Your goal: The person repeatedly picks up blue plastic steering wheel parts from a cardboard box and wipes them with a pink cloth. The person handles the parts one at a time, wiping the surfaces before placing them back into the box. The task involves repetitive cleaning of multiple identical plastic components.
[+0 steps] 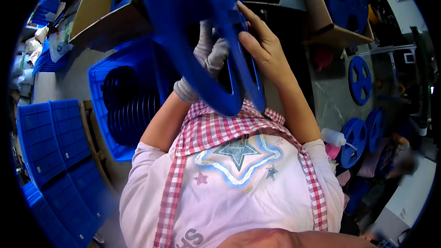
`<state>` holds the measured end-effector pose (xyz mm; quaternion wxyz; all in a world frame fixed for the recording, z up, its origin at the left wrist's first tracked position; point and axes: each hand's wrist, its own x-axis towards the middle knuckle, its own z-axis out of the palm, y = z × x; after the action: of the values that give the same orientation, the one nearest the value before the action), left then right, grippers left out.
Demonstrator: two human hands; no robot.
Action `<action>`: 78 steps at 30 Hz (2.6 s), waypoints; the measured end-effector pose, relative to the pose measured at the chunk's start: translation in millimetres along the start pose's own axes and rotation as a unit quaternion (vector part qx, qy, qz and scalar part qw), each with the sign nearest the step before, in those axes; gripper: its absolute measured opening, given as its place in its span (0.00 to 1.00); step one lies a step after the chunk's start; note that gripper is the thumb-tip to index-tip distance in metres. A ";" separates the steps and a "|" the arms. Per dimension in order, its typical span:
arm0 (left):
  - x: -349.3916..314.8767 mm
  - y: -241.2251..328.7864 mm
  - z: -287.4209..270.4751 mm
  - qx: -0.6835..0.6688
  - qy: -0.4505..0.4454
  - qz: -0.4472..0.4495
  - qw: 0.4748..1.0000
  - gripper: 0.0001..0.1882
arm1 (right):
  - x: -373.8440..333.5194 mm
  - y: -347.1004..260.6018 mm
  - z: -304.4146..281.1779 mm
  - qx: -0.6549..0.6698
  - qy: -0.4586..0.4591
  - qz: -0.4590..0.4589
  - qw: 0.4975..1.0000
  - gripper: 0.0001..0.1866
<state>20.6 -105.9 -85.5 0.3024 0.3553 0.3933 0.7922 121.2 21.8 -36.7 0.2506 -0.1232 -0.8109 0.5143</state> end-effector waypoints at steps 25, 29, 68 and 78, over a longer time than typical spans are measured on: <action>256.8 39.0 -180.8 0.653 -0.054 0.250 0.713 0.24 | 375.0 47.1 -68.0 -0.500 -0.147 -0.002 0.854 0.39; 239.3 49.9 -184.1 -0.084 -0.063 -0.032 0.994 0.18 | 364.7 16.3 -51.1 -0.474 -0.174 0.026 0.862 0.39; 58.0 24.2 -42.9 0.588 -0.010 0.044 0.808 0.23 | 137.3 244.1 -353.3 -0.220 0.482 0.377 0.760 0.58; 132.2 3.4 95.9 0.372 -0.179 0.116 0.903 0.51 | 53.4 110.3 -279.2 -0.253 0.381 -0.158 0.875 0.38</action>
<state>22.1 31.8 2.4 0.1191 0.6208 0.5550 0.5407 218.6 310.6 -24.1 0.5784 -0.2386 -0.7638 0.1587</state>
